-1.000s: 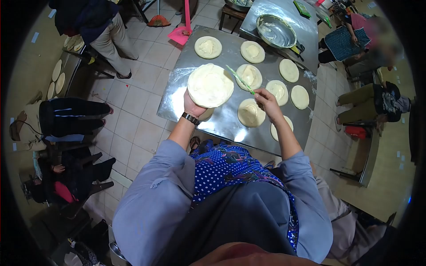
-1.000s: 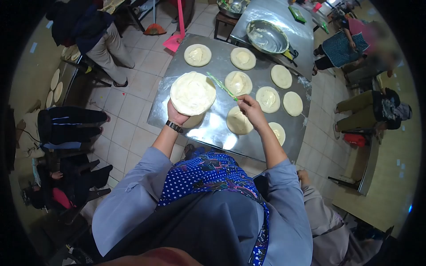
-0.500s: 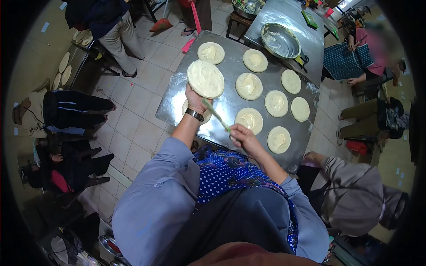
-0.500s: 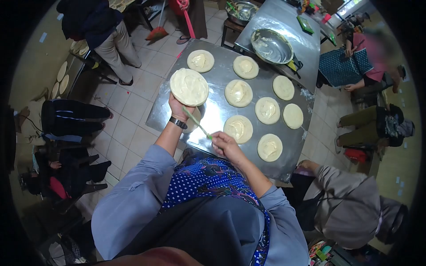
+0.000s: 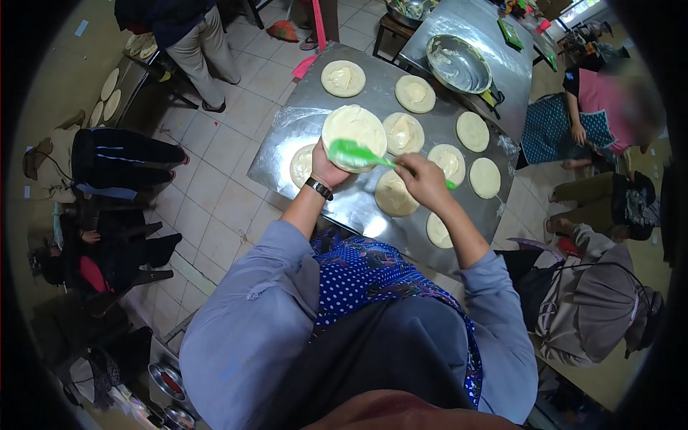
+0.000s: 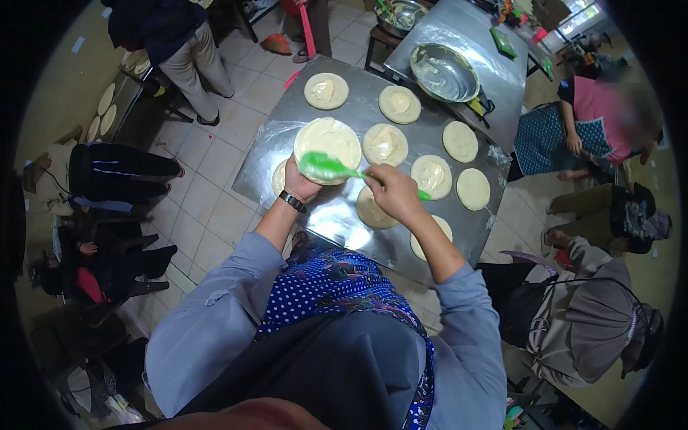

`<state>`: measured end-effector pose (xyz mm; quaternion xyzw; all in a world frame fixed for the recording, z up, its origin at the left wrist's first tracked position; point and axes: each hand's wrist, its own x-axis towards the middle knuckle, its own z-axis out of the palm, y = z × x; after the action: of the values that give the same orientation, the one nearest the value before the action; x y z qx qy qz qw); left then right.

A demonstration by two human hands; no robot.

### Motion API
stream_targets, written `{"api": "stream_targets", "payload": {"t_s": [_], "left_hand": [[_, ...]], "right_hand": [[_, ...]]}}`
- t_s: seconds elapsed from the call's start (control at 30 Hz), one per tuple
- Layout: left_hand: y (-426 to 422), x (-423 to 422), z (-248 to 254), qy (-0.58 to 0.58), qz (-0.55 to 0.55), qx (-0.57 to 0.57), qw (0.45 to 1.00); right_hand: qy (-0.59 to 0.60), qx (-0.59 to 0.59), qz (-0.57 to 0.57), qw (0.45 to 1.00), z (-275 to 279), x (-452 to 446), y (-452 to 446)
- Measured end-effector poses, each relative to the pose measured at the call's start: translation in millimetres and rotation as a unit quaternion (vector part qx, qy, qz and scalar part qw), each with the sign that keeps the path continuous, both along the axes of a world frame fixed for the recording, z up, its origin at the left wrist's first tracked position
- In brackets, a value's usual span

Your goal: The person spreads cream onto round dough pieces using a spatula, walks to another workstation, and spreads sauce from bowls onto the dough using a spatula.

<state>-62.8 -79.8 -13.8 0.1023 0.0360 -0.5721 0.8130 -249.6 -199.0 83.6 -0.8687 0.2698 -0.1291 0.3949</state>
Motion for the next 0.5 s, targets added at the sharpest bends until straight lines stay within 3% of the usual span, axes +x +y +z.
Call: {"api": "stream_targets", "payload": {"t_s": [0.07, 0.1, 0.17, 0.27, 0.4, 0.5], "left_hand": [[7, 5, -1, 0.008, 0.008, -0.013, 1.000], [10, 7, -2, 0.010, 0.013, -0.013, 1.000], [16, 7, -2, -0.010, 0.031, 0.010, 0.999], [19, 4, 0, -0.025, 0.023, 0.007, 0.999], [23, -2, -4, -0.020, 0.000, 0.007, 1.000], [32, -2, -4, -0.009, -0.018, 0.016, 1.000]], "right_hand": [[0.013, -0.165, 0.086, 0.982, 6, -25, -5], [0.014, -0.165, 0.091, 0.982, 8, -37, -18], [0.077, -0.291, 0.065, 0.951, 11, -59, -41], [-0.012, -0.283, 0.029, 0.958, 15, -53, -41], [-0.007, -0.313, 0.133, 0.940, 14, -34, -33], [-0.002, -0.365, 0.078, 0.928, 12, -33, -61]]}}
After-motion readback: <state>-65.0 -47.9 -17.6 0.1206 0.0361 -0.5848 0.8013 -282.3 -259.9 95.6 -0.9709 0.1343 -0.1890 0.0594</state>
